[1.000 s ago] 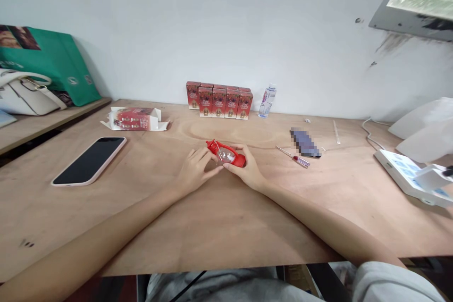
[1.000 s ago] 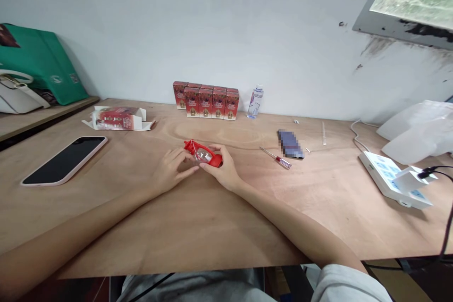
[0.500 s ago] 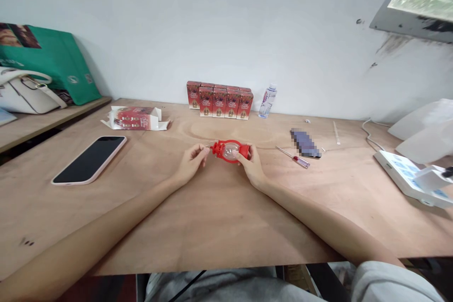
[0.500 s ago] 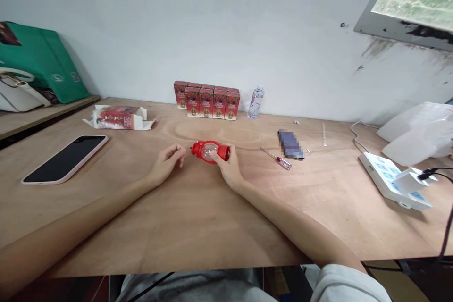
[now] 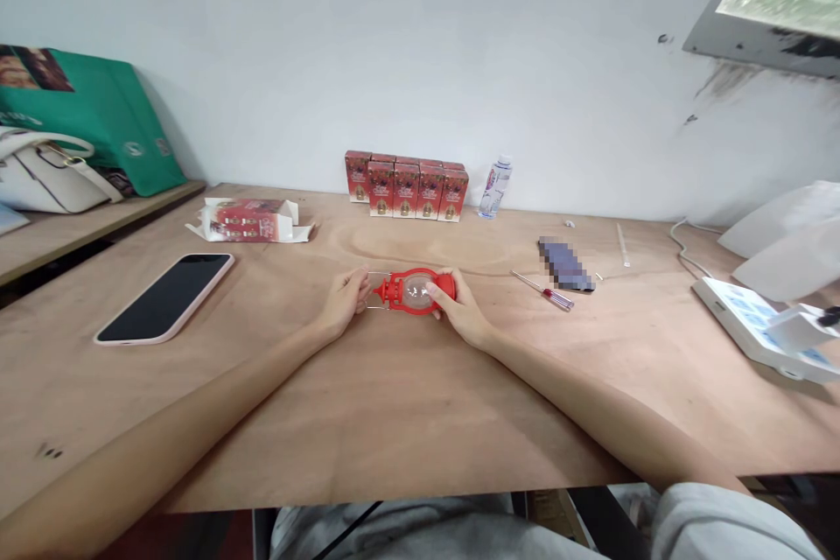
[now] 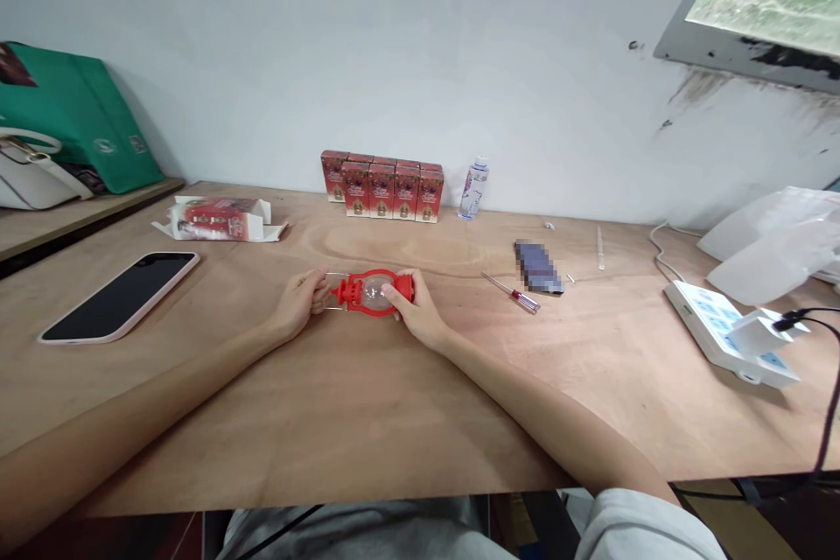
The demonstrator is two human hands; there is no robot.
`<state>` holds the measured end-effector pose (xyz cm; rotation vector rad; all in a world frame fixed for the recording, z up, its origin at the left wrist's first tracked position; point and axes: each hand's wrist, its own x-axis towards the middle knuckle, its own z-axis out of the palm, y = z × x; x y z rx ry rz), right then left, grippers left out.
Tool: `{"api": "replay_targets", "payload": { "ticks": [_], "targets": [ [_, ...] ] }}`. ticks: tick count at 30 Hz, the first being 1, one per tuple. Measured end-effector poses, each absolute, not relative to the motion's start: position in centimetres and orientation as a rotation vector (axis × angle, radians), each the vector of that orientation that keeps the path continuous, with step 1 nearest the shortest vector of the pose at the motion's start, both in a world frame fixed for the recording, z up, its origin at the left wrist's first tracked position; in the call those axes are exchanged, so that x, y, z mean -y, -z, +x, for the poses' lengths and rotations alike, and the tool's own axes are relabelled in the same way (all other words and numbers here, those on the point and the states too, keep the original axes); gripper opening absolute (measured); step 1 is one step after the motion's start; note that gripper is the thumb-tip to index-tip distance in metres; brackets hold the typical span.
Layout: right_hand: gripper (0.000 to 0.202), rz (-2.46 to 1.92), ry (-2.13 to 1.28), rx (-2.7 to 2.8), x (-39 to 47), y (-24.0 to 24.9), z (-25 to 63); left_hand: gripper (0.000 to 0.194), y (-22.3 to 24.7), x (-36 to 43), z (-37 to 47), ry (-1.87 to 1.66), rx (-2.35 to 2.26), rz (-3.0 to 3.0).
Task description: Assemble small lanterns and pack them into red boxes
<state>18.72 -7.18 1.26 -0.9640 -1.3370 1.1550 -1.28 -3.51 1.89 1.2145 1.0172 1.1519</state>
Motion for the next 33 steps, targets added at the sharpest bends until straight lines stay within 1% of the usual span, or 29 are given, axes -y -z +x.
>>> {"api": "replay_targets", "payload": {
  "ticks": [5,10,14,16,22,28,33],
  "targets": [
    [0.039,-0.897,-1.257,1.397,7.0,-1.5,19.2,0.055,-2.2,3.8,-1.3,-1.161,-0.986,1.216],
    [0.04,-0.819,-1.365,1.515,6.8,-1.8,19.8,0.059,-2.3,4.2,-1.3,-1.097,-0.895,1.286],
    [0.039,-0.773,-1.38,1.646,7.1,-2.4,19.8,0.052,-2.5,5.3,-0.9,-0.894,-0.86,1.512],
    [0.039,-0.765,-1.388,1.67,7.1,-2.6,19.7,0.049,-2.7,5.6,-0.7,-0.86,-0.854,1.548],
    [0.038,-0.811,-1.379,1.468,6.7,-1.8,19.6,0.057,-2.8,4.9,-0.4,-1.032,-0.883,1.169],
    [0.043,-0.824,-1.453,1.217,6.8,-1.9,19.2,0.057,-2.7,3.9,-1.1,-0.962,-0.792,0.983],
    [0.044,-0.808,-1.5,1.178,6.9,-2.3,19.3,0.055,-2.7,4.1,-1.2,-0.911,-0.748,0.984]
  ]
}}
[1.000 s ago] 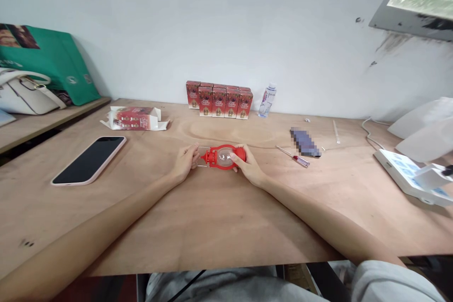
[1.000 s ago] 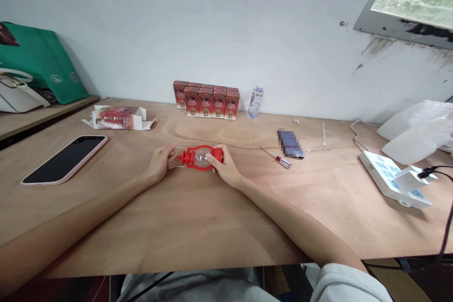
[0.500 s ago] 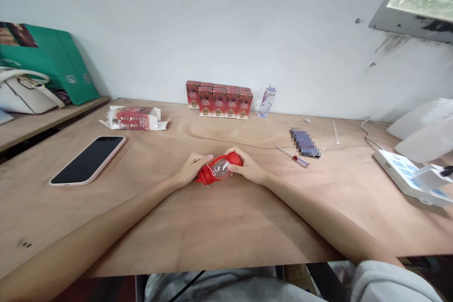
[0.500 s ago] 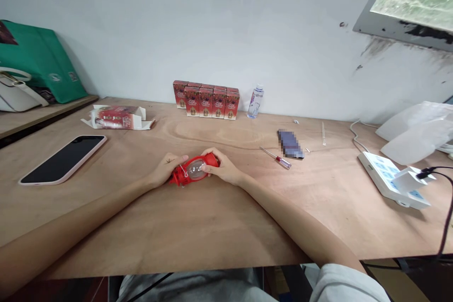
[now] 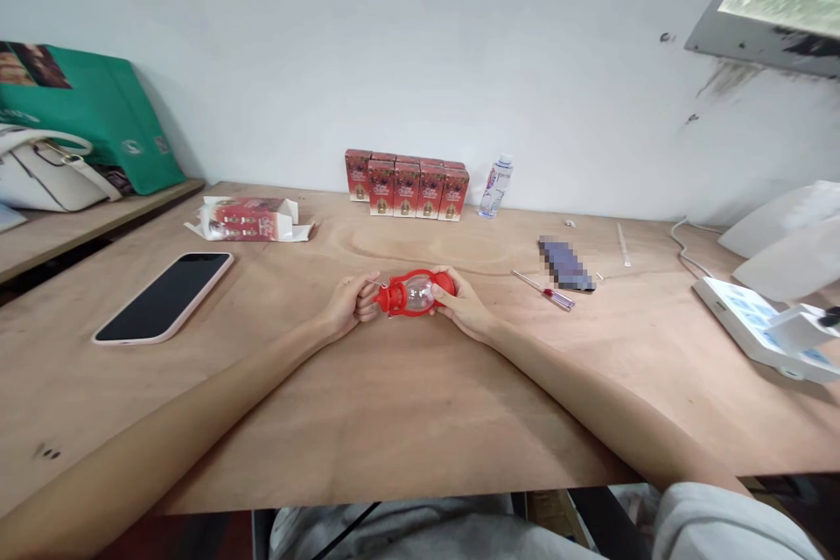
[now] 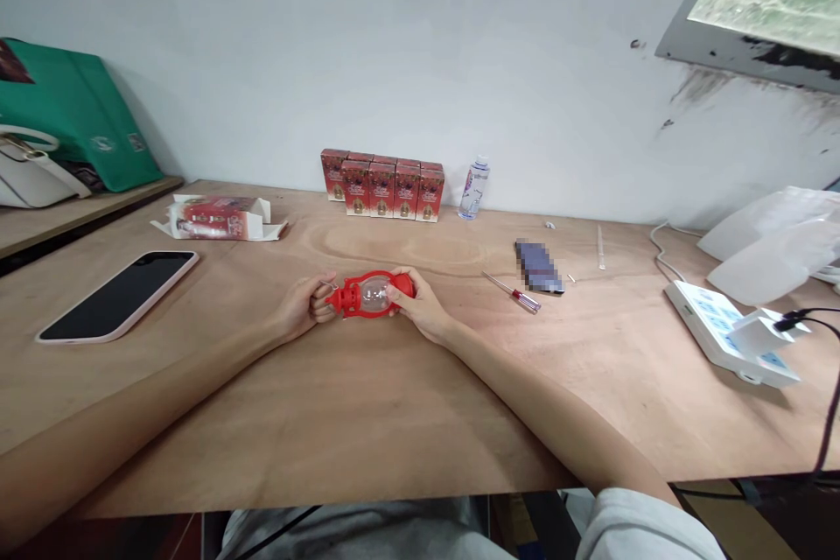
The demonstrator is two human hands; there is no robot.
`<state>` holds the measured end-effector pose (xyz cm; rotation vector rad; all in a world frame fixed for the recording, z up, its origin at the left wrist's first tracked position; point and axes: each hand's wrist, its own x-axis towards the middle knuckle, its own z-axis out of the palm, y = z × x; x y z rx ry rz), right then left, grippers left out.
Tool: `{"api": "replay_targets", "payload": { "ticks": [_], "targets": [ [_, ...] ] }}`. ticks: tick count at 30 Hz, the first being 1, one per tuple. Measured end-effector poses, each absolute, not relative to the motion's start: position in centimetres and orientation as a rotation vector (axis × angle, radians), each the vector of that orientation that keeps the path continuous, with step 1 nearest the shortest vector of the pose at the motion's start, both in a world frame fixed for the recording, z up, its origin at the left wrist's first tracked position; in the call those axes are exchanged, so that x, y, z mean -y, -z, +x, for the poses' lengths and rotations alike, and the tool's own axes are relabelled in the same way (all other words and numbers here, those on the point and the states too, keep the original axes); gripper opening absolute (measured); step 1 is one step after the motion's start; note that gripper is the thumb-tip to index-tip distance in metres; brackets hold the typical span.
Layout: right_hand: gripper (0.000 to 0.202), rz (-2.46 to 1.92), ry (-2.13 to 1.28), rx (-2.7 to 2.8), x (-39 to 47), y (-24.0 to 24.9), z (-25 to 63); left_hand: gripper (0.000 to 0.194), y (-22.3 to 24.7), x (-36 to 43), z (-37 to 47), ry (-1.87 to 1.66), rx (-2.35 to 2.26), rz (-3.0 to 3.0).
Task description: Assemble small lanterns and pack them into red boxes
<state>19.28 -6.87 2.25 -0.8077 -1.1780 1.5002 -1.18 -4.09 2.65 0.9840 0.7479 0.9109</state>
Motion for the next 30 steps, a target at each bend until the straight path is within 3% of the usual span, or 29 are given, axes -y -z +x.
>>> {"api": "replay_targets", "payload": {
  "ticks": [15,23,30],
  "targets": [
    [0.047,-0.874,-1.512,1.245,8.3,-2.1,17.9,0.048,-3.2,5.7,-0.2,-0.766,-0.773,0.774],
    [0.036,-0.939,-1.319,1.309,8.6,-1.6,17.6,0.046,-3.1,5.5,-0.1,-0.802,-0.84,0.733],
    [0.038,-1.017,-1.16,1.022,7.9,-1.2,17.1,0.049,-3.5,5.6,0.0,-0.812,-0.772,0.662]
  ]
}}
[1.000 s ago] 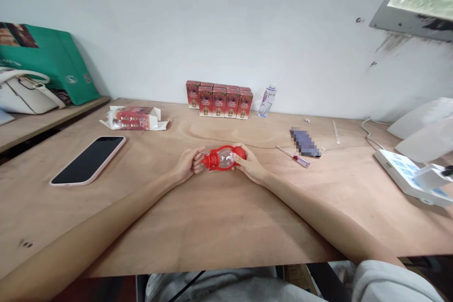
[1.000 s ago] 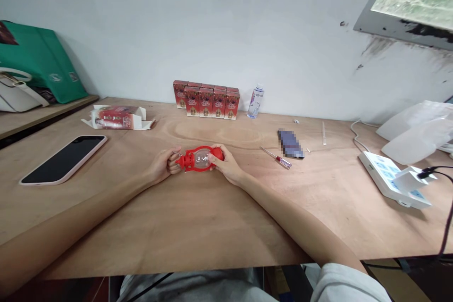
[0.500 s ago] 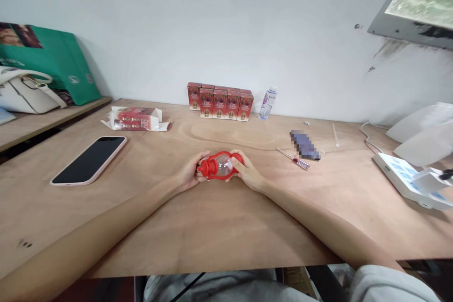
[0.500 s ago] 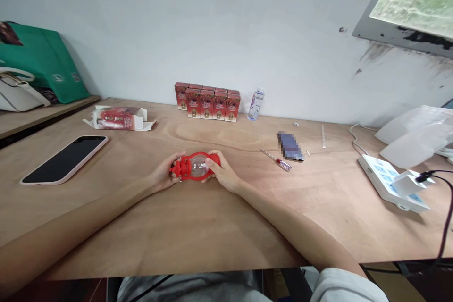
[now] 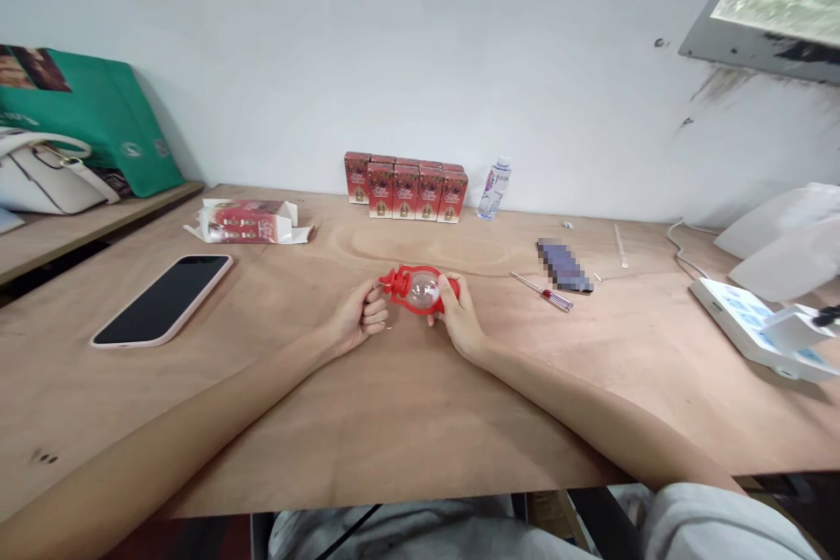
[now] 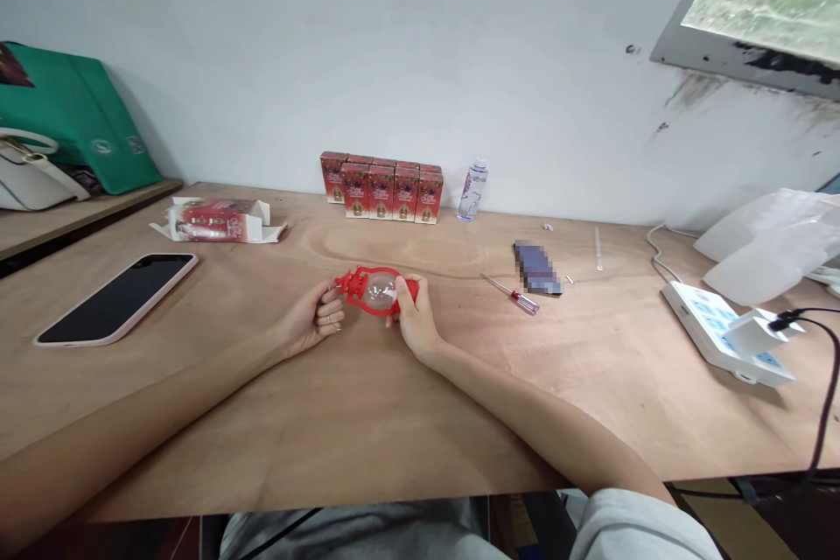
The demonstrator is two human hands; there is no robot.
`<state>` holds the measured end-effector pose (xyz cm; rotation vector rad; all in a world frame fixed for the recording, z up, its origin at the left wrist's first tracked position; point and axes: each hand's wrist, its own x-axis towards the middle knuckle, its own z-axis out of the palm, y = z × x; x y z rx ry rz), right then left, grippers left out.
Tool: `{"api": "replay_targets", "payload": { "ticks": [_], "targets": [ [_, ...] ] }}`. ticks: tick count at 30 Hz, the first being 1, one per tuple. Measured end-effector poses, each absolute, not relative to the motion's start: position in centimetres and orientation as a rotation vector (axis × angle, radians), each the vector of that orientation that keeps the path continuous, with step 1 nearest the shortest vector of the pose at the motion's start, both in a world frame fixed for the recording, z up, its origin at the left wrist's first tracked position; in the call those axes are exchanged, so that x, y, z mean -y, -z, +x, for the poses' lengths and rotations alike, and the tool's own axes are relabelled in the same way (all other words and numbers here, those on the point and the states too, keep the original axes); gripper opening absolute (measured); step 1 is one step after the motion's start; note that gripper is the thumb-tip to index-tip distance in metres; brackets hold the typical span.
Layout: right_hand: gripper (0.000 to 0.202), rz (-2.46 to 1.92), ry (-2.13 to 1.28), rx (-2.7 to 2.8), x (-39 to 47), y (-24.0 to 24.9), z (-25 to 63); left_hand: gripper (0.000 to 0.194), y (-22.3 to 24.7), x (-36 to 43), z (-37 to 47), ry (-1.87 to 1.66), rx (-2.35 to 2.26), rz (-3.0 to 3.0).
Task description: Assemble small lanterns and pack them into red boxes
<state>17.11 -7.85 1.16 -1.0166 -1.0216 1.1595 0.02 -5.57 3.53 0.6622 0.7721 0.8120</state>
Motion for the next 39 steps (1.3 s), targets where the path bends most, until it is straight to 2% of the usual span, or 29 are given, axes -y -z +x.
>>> {"api": "replay_targets", "payload": {
  "ticks": [5,11,19,26,35,39],
  "targets": [
    [0.036,-1.026,-1.064,0.962,7.5,-1.0,17.1,0.046,-3.4,5.8,0.6,-0.843,-0.684,0.623],
    [0.036,-0.997,-1.123,0.755,7.2,-1.3,17.4,0.036,-3.5,4.4,0.0,-1.011,-0.662,0.508],
    [0.039,-0.92,-1.103,0.648,7.3,-1.4,17.4,0.008,-3.3,2.1,-1.5,-1.29,-0.949,0.789],
    [0.039,-0.916,-1.092,0.666,7.4,-1.5,17.3,0.021,-1.6,0.2,-2.9,-1.233,-1.26,1.363],
    [0.038,-0.913,-1.107,0.752,7.3,-1.2,17.5,0.028,-0.8,1.3,-3.2,-0.901,-1.315,2.653],
    [0.034,-0.871,-1.096,0.84,7.6,-1.2,17.3,0.046,-1.4,2.5,-2.7,-0.952,-1.429,2.773]
  ]
}}
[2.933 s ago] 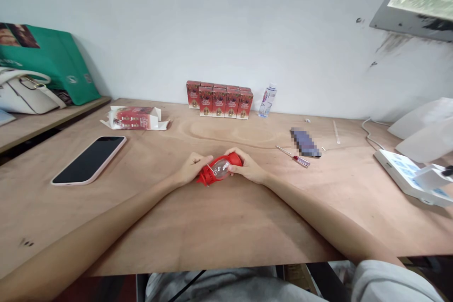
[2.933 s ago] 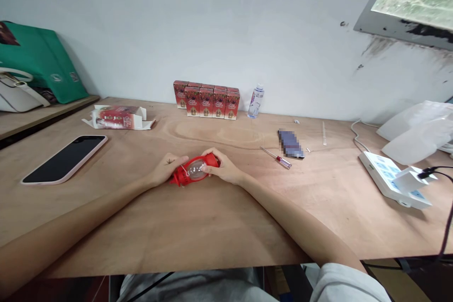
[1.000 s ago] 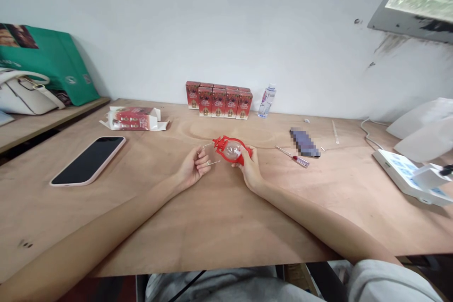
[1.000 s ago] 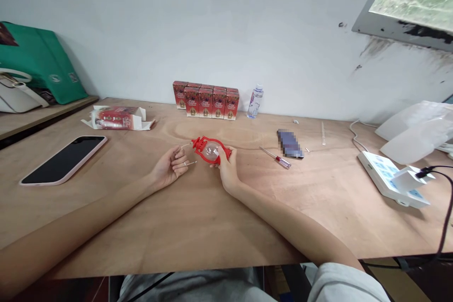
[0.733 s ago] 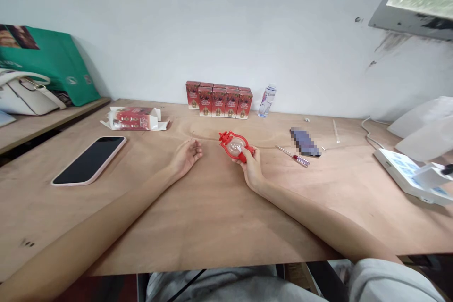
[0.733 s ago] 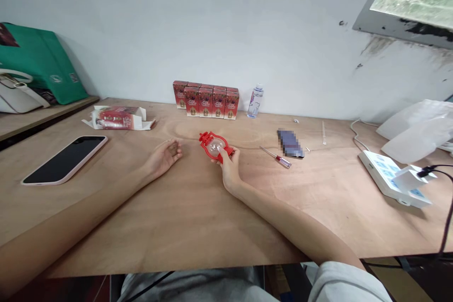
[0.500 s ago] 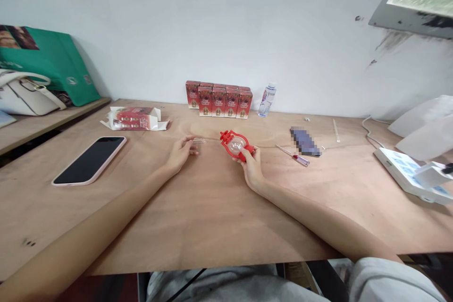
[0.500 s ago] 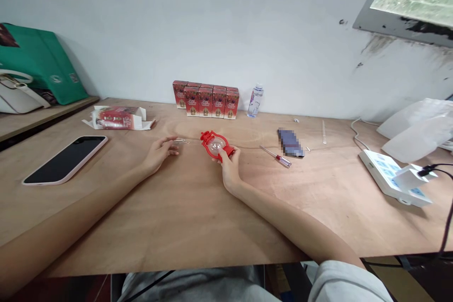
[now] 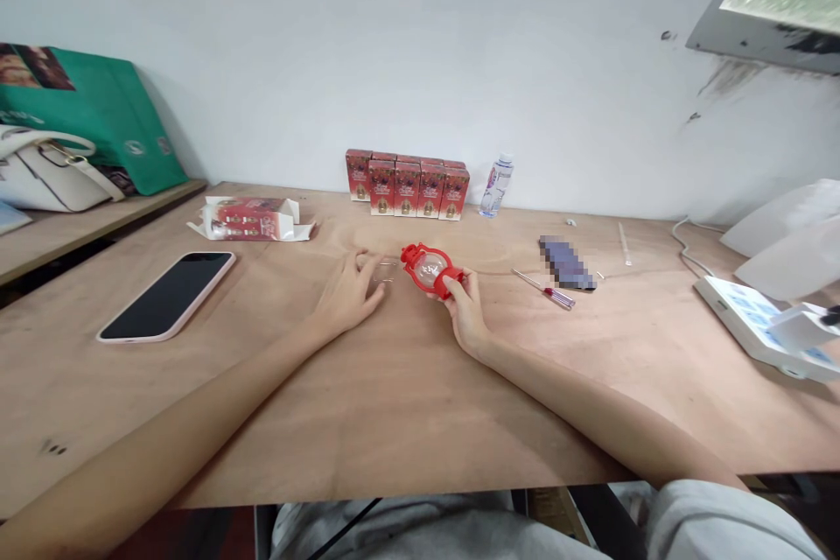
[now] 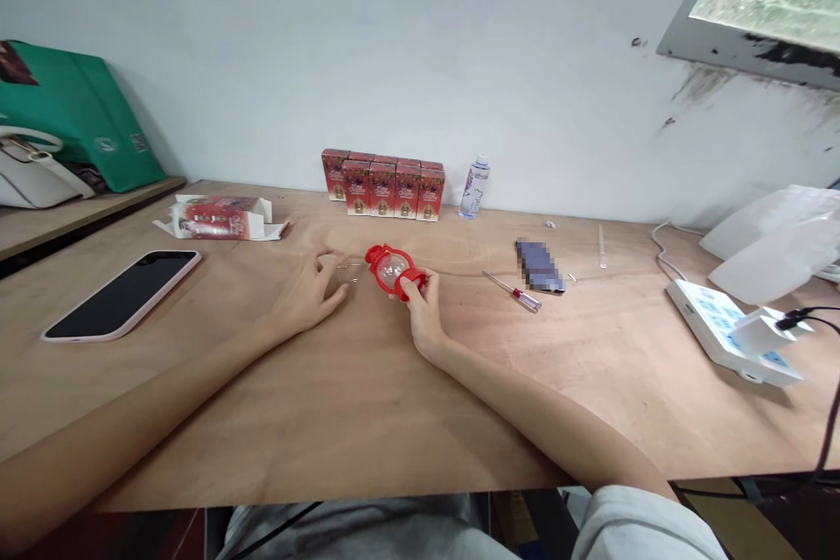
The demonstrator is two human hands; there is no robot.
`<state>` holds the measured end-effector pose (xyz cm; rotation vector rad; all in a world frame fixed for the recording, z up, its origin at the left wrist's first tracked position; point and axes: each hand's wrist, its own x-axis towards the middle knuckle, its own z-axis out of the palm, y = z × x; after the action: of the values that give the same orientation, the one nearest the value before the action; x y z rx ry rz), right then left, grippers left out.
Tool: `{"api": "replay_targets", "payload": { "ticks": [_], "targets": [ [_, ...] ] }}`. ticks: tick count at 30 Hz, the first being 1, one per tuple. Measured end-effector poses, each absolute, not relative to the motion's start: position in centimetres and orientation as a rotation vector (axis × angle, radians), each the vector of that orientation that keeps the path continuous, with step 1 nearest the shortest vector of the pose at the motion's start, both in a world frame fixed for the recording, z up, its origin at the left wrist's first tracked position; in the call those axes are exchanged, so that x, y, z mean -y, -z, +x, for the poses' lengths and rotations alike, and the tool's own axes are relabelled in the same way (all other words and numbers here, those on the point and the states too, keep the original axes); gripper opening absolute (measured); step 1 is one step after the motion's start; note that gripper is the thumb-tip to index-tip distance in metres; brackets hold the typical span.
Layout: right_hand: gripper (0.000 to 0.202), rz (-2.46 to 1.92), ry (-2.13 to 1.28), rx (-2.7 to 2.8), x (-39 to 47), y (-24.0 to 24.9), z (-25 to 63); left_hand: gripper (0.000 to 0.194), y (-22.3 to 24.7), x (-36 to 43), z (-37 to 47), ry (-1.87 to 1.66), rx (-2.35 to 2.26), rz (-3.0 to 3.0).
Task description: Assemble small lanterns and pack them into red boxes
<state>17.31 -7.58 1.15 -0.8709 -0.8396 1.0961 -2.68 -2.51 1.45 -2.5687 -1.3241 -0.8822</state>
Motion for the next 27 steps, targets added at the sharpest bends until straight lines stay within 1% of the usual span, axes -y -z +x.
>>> {"api": "replay_targets", "payload": {
  "ticks": [4,6,8,10,12,15,19,24,27],
  "targets": [
    [0.039,-0.85,-1.076,1.104,8.3,-1.4,17.1,0.067,-1.9,3.5,-2.3,1.038,1.103,-2.501],
    [0.042,-0.822,-1.076,1.281,8.7,-1.6,17.1,0.072,-2.1,4.0,-2.1,1.066,0.982,-2.519],
    [0.04,-0.796,-1.067,1.425,9.0,-1.6,17.2,0.072,-2.2,4.4,-2.0,1.052,0.885,-2.547],
    [0.033,-0.779,-1.074,1.494,9.2,-1.6,17.2,0.066,-2.3,4.6,-1.9,1.011,0.811,-2.569],
    [0.028,-0.773,-1.099,1.5,9.3,-1.6,17.2,0.055,-2.3,4.6,-2.0,0.967,0.753,-2.579],
    [0.029,-0.791,-1.1,1.494,9.4,-1.7,17.2,0.042,-2.3,4.4,-2.1,0.929,0.724,-2.544],
    [0.031,-0.831,-1.044,1.444,9.5,-1.9,17.2,0.039,-2.3,4.5,-2.1,0.917,0.813,-2.462],
    [0.019,-0.844,-0.949,1.355,9.5,-1.9,17.2,0.031,-2.5,4.8,-2.0,0.912,0.907,-2.414],
    [0.016,-0.876,-0.931,1.392,9.3,-1.9,17.2,0.029,-2.4,4.8,-1.9,0.9,0.972,-2.422]
  ]
}}
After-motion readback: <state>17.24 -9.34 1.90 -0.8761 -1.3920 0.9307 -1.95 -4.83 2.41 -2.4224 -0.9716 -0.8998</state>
